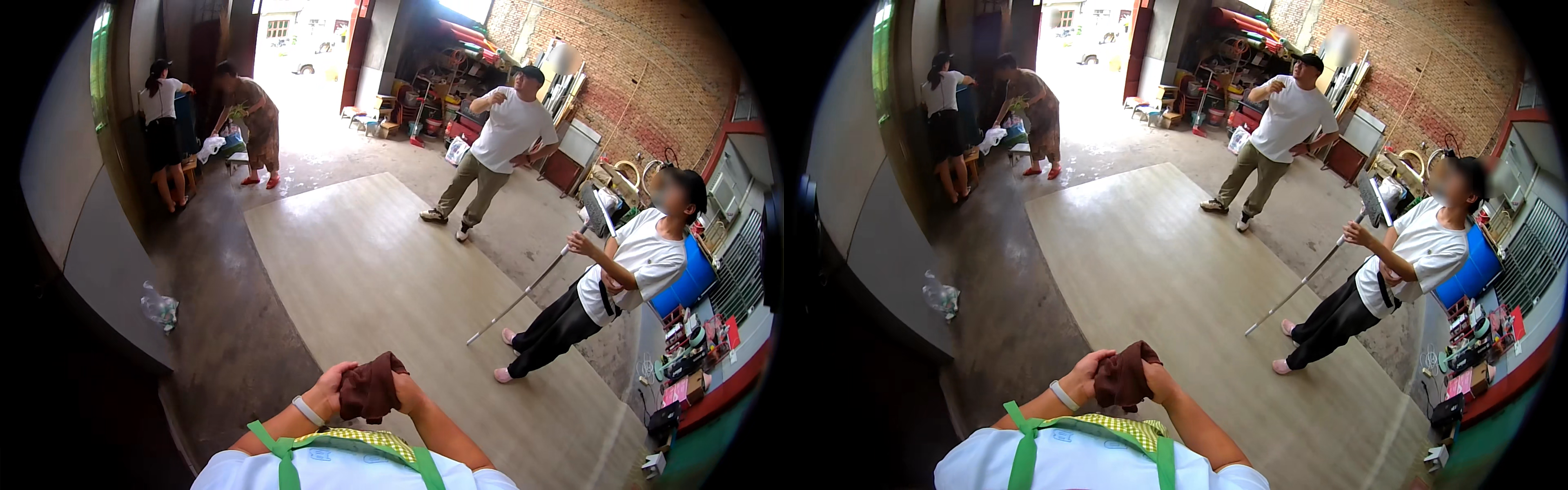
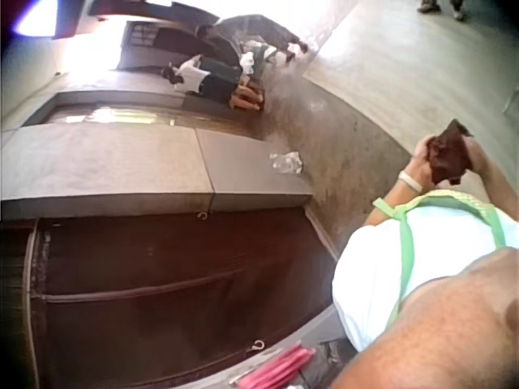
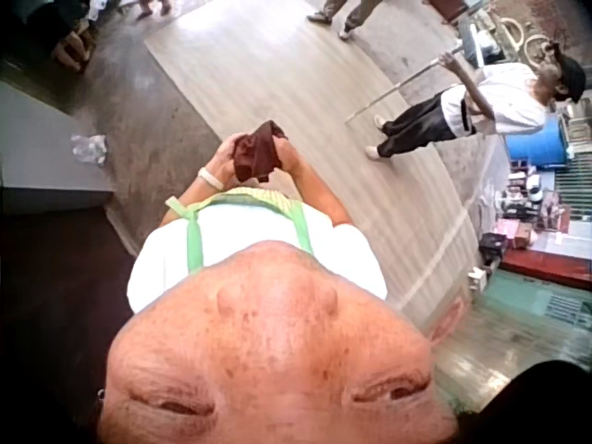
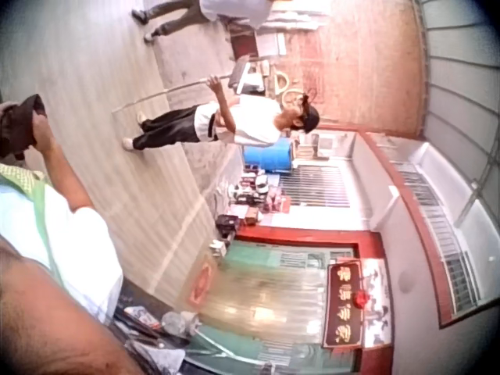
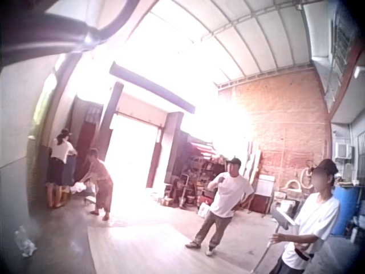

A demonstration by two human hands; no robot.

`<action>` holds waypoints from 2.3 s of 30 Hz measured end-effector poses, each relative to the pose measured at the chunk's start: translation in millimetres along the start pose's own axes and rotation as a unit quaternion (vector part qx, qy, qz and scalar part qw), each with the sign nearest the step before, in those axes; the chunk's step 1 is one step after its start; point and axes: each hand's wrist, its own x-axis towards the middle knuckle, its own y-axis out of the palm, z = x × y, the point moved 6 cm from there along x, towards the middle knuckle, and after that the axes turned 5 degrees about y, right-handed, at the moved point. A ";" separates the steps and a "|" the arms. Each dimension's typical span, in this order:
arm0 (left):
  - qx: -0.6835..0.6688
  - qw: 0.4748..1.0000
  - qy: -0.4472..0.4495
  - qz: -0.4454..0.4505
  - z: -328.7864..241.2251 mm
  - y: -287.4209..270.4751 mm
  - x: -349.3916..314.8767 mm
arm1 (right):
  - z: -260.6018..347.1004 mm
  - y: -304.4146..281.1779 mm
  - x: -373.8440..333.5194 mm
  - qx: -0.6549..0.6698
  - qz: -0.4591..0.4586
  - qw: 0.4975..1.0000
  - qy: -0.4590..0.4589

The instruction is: The person washes and wrings out a cloth in a sink by hand, then holds the cloth while interacting with others.

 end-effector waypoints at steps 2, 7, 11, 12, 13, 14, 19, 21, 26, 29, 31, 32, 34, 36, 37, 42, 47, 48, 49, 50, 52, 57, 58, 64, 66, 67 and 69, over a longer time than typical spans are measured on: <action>0.017 1.000 0.007 -0.017 -4.6 8.5 -6.4 | 18.2 1.3 -11.6 -0.014 0.031 0.995 -0.092; 0.026 0.999 0.015 -0.019 -14.8 23.1 -13.3 | 14.6 -14.0 -12.1 0.046 0.047 0.996 -0.058; 0.036 0.998 0.023 -0.045 -24.6 14.3 -11.1 | 29.7 5.4 -20.2 -0.006 0.034 0.996 -0.085; 0.042 0.998 0.026 -0.045 -26.1 15.8 -11.3 | 30.5 4.8 -20.3 -0.007 0.025 0.995 -0.095; 0.042 0.998 0.023 -0.046 -26.3 19.2 -13.0 | 27.5 1.2 -20.5 -0.006 0.023 0.995 -0.095; 0.033 0.998 0.026 -0.053 -27.8 23.3 -15.0 | 23.1 -6.2 -19.8 -0.031 0.013 0.994 -0.101; 0.033 0.996 0.056 -0.057 -31.7 31.3 -17.5 | 2.7 -19.0 -18.6 0.049 0.031 0.997 -0.045; 0.018 0.997 0.048 -0.051 -31.3 35.0 -18.8 | -1.1 -21.2 -18.9 0.078 -0.033 0.996 -0.042; -0.026 0.998 0.045 -0.023 -31.8 50.7 -24.3 | -25.3 -57.2 -11.7 0.032 -0.041 0.999 -0.013; -0.047 0.996 0.069 -0.007 -38.1 45.0 -24.7 | -36.3 -70.9 -11.6 0.053 -0.072 0.996 0.012; -0.064 0.994 0.085 0.000 -44.2 36.9 -23.7 | -43.3 -92.5 -15.6 0.027 -0.125 0.992 0.017; -0.071 0.993 0.094 0.016 -46.7 35.8 -23.8 | -45.0 -95.0 -17.5 0.028 -0.124 0.992 0.018; -0.078 0.991 0.102 0.031 -47.0 39.2 -25.5 | -49.1 -107.7 -24.7 -0.031 -0.219 0.974 0.051; -0.091 0.991 0.089 0.032 -41.8 48.4 -28.2 | -52.3 -114.2 -24.9 -0.073 -0.249 0.965 0.039; -0.091 0.991 0.089 0.030 -41.1 47.4 -28.4 | -47.8 -110.6 -25.8 -0.117 -0.275 0.954 0.029; -0.153 0.966 0.023 0.206 -21.4 63.4 -24.1 | -20.1 -42.8 -19.9 -0.046 -0.127 0.991 -0.022; -0.111 0.976 -0.022 0.184 20.7 94.3 -18.0 | 3.6 14.1 -18.7 0.102 0.119 0.984 -0.090; -0.117 0.976 -0.022 0.181 24.7 92.7 -14.0 | 3.8 13.2 -19.6 0.172 0.085 0.977 -0.092; -0.122 0.976 -0.021 0.177 26.6 89.6 -10.3 | 2.6 10.7 -18.9 0.240 0.052 0.965 -0.094; -0.120 0.978 -0.018 0.168 27.2 84.5 -5.8 | -0.2 6.5 -17.5 0.246 0.003 0.964 -0.101; -0.095 0.985 0.006 0.147 27.8 78.7 -1.9 | -1.8 7.9 -14.9 0.263 -0.016 0.960 -0.090; -0.055 0.994 0.044 0.086 36.2 60.7 4.4 | 12.3 41.0 -33.5 0.327 -0.037 0.940 -0.094; -0.051 0.994 0.044 0.080 38.4 61.6 3.9 | 7.1 36.5 -32.6 0.354 -0.050 0.930 -0.088; -0.053 0.995 0.042 0.069 42.7 64.0 4.9 | -5.3 13.9 -25.4 0.351 -0.064 0.932 -0.056; -0.049 0.996 0.046 0.056 43.6 63.7 5.7 | -11.2 5.9 -19.9 0.348 -0.058 0.935 -0.039; -0.042 0.997 0.051 0.042 43.6 62.9 5.6 | -12.8 4.2 -18.5 0.347 -0.064 0.935 -0.036; -0.034 0.997 0.056 0.027 43.0 60.9 6.4 | -13.6 3.0 -18.3 0.346 -0.070 0.935 -0.032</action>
